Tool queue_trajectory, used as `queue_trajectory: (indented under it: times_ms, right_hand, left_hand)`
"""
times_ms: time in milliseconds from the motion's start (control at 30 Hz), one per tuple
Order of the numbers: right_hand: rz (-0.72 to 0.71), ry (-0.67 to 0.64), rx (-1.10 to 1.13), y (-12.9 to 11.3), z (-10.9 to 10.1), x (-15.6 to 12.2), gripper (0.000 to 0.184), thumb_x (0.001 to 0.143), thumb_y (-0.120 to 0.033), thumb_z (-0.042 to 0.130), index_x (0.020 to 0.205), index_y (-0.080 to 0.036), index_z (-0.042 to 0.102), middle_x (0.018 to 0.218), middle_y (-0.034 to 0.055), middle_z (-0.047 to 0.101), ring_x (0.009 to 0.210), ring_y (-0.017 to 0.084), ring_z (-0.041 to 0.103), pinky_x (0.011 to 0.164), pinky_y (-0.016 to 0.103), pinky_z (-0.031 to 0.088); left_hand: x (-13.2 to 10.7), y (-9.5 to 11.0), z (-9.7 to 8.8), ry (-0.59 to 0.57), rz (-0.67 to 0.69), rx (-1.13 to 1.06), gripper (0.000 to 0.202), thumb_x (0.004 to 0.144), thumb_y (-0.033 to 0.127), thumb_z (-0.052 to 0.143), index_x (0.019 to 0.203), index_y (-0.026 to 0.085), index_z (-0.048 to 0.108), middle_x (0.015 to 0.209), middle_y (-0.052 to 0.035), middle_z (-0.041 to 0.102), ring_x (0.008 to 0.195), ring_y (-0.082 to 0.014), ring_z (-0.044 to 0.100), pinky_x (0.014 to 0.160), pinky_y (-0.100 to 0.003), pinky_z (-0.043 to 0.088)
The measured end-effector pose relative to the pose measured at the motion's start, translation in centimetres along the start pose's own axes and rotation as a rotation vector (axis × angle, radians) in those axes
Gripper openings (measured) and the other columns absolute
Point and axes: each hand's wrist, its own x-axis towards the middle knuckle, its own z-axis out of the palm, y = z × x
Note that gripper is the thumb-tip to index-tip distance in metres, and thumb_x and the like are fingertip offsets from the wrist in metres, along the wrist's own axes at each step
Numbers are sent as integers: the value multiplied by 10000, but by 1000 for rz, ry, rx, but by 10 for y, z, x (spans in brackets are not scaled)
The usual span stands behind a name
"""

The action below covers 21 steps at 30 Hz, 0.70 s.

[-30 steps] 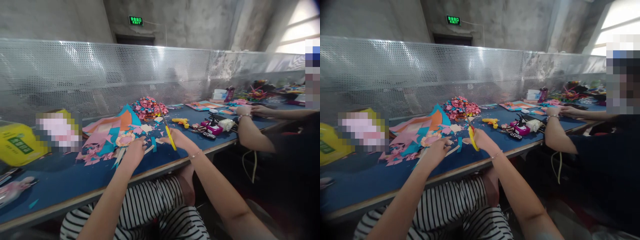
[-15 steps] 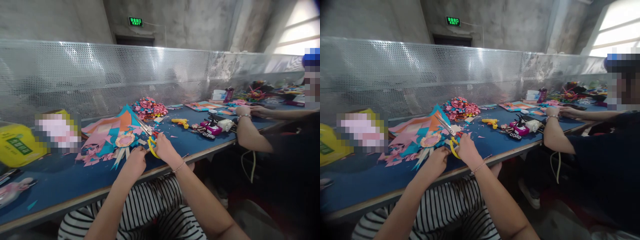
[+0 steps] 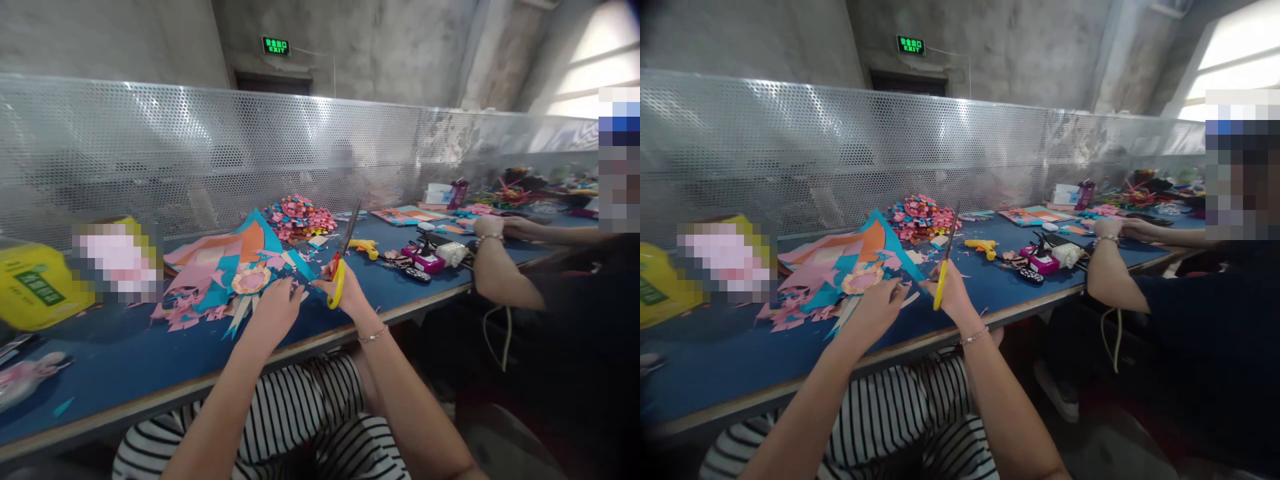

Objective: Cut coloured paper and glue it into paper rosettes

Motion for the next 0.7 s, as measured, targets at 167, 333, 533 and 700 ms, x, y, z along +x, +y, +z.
queue_trajectory:
  times_ms: [167, 333, 533, 700]
  right_hand:
    - [78, -12, 274, -10, 6, -6, 512, 465, -358, 722, 692, -228, 282, 718, -50, 476, 558, 93, 531, 548, 263, 459]
    - [70, -12, 151, -15, -2, -10, 466, 545, -449, 678, 721, -229, 307, 693, -46, 468, 548, 101, 496, 502, 255, 427]
    - [-21, -55, -109, -10, -22, -12, 324, 703, -452, 574, 817, -212, 389, 754, -31, 476, 652, 107, 472, 611, 252, 416]
    - [0, -25, -66, -15, -21, -15, 300, 756, -487, 497, 780, -207, 393, 687, -41, 405, 622, 106, 418, 601, 248, 394]
  left_hand:
    - [23, 12, -3, 14, -102, -138, 292, 782, 384, 474, 587, 174, 533, 642, -60, 633, 651, -199, 600, 606, -298, 425]
    - [20, 11, 2, 189, -208, -409, 325, 732, 387, 528, 485, 188, 460, 531, -36, 617, 563, -177, 601, 560, -274, 436]
    - [48, 4, -6, 289, -156, -858, 236, 719, 364, 565, 627, 147, 550, 592, -43, 647, 584, -172, 624, 627, -306, 510]
    - [87, 2, -5, 304, -84, -1145, 249, 584, 285, 714, 625, 159, 504, 622, -14, 635, 613, -154, 624, 617, -288, 512]
